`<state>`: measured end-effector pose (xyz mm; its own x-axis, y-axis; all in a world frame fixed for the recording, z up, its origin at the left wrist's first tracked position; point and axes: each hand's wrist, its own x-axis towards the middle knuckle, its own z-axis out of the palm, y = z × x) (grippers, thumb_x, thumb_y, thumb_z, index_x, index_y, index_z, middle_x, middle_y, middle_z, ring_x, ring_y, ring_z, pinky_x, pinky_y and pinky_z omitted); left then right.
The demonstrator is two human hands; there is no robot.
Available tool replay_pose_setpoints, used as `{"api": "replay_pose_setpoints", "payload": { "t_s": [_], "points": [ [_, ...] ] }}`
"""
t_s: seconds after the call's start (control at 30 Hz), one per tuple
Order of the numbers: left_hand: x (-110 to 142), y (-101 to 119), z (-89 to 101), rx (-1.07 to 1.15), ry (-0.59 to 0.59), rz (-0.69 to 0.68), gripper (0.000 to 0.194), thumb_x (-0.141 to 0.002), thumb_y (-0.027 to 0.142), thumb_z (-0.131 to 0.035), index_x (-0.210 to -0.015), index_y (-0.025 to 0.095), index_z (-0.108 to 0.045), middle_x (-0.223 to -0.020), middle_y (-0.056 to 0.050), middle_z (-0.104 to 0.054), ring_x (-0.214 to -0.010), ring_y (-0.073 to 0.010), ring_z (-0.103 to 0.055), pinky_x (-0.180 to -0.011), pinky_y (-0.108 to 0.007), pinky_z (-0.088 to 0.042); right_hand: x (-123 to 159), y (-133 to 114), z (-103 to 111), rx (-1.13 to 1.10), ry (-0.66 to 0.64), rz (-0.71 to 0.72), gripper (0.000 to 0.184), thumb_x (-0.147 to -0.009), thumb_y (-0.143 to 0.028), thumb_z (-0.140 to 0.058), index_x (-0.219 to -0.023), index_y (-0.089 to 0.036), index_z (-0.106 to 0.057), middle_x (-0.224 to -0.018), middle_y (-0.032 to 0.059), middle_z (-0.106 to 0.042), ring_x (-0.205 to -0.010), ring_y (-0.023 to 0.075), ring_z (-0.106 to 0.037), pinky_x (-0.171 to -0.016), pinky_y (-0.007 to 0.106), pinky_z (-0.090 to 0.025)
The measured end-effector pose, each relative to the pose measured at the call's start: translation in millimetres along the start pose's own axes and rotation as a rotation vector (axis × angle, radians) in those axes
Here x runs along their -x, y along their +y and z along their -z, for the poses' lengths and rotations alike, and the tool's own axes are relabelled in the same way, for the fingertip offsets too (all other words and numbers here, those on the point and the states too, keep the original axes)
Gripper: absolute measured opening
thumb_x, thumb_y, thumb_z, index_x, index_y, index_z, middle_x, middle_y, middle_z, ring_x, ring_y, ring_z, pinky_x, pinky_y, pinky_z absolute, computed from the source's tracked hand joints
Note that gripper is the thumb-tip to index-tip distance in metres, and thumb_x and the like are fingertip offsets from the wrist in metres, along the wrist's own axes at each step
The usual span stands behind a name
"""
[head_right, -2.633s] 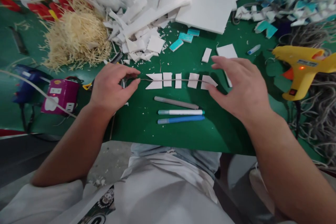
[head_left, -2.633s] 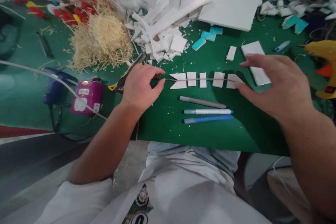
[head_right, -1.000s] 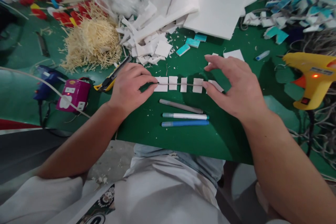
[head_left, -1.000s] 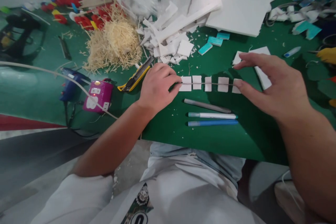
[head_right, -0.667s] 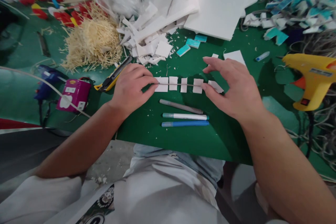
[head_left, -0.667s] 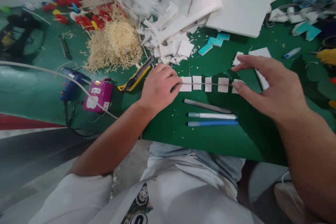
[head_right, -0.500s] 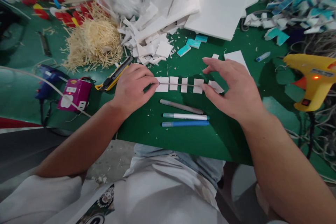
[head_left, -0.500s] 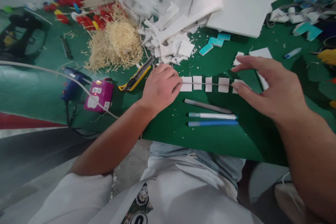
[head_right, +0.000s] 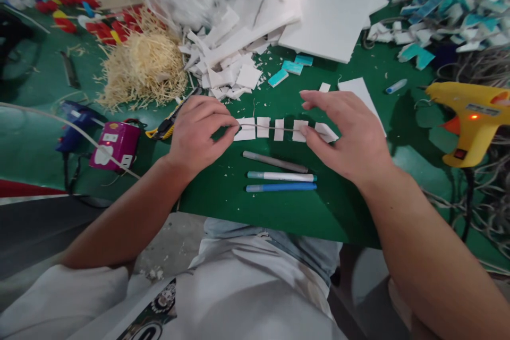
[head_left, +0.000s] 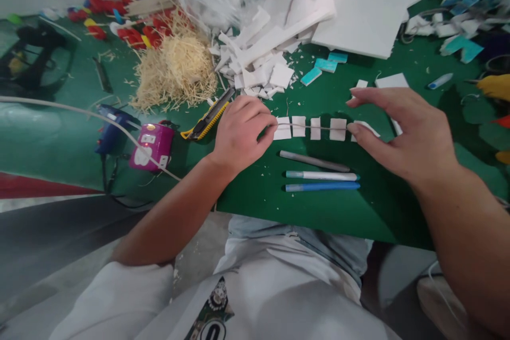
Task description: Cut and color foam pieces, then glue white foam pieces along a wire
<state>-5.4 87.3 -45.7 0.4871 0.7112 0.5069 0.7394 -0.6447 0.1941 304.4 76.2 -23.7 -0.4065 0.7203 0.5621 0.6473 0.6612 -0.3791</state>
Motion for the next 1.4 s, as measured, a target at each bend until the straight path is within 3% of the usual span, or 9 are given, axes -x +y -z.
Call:
{"api": "replay_pose_setpoints", "payload": {
  "t_s": [0.1, 0.23, 0.5, 0.7, 0.8, 0.9, 1.0, 1.17, 1.4],
  "points": [
    [0, 2, 3.2, -0.001, -0.009, 0.016, 0.023, -0.104, 0.024, -0.060, -0.090, 0.024, -0.078, -0.094, -0.006, -0.077, -0.103, -0.0263, -0.068, -0.096, -0.048, -0.057, -9, -14, -5, -0.009, -0.063, -0.007, 0.033, -0.095, -0.030, -0.073, -0.128, -0.034, -0.078, -0.123, 0.0043, -0.084, -0.112, 0.0285, -0.079, -0.095, 0.047, -0.064],
    [1, 6, 6.2, 0.029, 0.036, -0.020, 0.021, -0.105, 0.024, -0.060, -0.092, 0.023, -0.076, -0.096, -0.006, -0.078, -0.104, -0.0248, -0.069, -0.095, -0.044, -0.056, -24, -33, -22, -0.031, -0.164, -0.071, 0.023, -0.096, -0.036, -0.071, -0.115, -0.030, -0.082, -0.117, 0.0061, -0.084, -0.106, 0.0288, -0.079, -0.091, 0.047, -0.064],
    [5, 12, 5.7, 0.029, 0.235, -0.133, 0.013, -0.102, 0.017, -0.065, -0.093, 0.023, -0.072, -0.093, -0.002, -0.079, -0.104, -0.0206, -0.073, -0.094, -0.037, -0.059, -37, -51, -63, -0.112, -0.114, -0.131, 0.017, -0.092, -0.029, -0.071, -0.100, -0.025, -0.085, -0.102, 0.0081, -0.084, -0.093, 0.0270, -0.076, -0.080, 0.042, -0.057],
    [3, 15, 9.6, 0.019, 0.222, -0.127, 0.017, -0.104, 0.018, -0.061, -0.092, 0.025, -0.071, -0.093, 0.000, -0.080, -0.103, -0.0201, -0.075, -0.094, -0.038, -0.060, -35, -56, -67, -0.235, -0.107, -0.159, 0.017, -0.092, -0.025, -0.066, -0.086, -0.028, -0.082, -0.090, 0.0031, -0.083, -0.086, 0.0229, -0.076, -0.080, 0.040, -0.057],
    [5, 7, 18.5, -0.042, 0.160, -0.041, 0.016, -0.107, 0.026, -0.057, -0.101, 0.024, -0.072, -0.102, -0.003, -0.080, -0.107, -0.0223, -0.076, -0.096, -0.040, -0.059, -35, -58, -61, -0.291, -0.050, -0.180, 0.017, -0.091, -0.024, -0.066, -0.083, -0.028, -0.080, -0.087, 0.0020, -0.082, -0.083, 0.0217, -0.076, -0.077, 0.039, -0.059],
    [13, -14, 30.4, -0.220, 0.034, 0.187, 0.014, -0.102, 0.033, -0.065, -0.109, 0.023, -0.073, -0.110, -0.008, -0.080, -0.106, -0.0269, -0.075, -0.092, -0.042, -0.058, -35, -60, -52, -0.321, 0.019, -0.292, 0.015, -0.090, -0.023, -0.069, -0.078, -0.029, -0.077, -0.088, 0.0007, -0.082, -0.083, 0.0210, -0.076, -0.076, 0.038, -0.061],
    [26, -38, 38.8, -0.372, -0.073, 0.388, 0.016, -0.093, 0.037, -0.075, -0.100, 0.022, -0.073, -0.093, -0.007, -0.075, -0.088, -0.0281, -0.072, -0.080, -0.042, -0.053, -34, -61, -44, -0.378, 0.098, -0.383, 0.015, -0.088, -0.022, -0.072, -0.076, -0.030, -0.076, -0.087, -0.0008, -0.081, -0.084, 0.0208, -0.077, -0.078, 0.038, -0.063],
    [44, -64, 37.0, -0.370, -0.103, 0.487, 0.017, -0.086, 0.037, -0.082, -0.092, 0.025, -0.071, -0.082, -0.005, -0.069, -0.077, -0.0268, -0.065, -0.076, -0.041, -0.051, -33, -59, -41, -0.498, 0.206, -0.440, 0.013, -0.085, -0.019, -0.076, -0.077, -0.029, -0.076, -0.082, -0.0022, -0.080, -0.081, 0.0195, -0.076, -0.076, 0.037, -0.064],
    [54, -78, 36.4, -0.331, -0.036, 0.442, 0.025, -0.086, 0.049, -0.082, -0.093, 0.026, -0.075, -0.079, -0.003, -0.063, -0.071, -0.0240, -0.061, -0.066, -0.038, -0.050, -31, -58, -42, -0.480, 0.234, -0.443, 0.012, -0.086, -0.021, -0.076, -0.078, -0.030, -0.077, -0.082, -0.0015, -0.079, -0.078, 0.0194, -0.075, -0.072, 0.036, -0.062]
  ]
}}
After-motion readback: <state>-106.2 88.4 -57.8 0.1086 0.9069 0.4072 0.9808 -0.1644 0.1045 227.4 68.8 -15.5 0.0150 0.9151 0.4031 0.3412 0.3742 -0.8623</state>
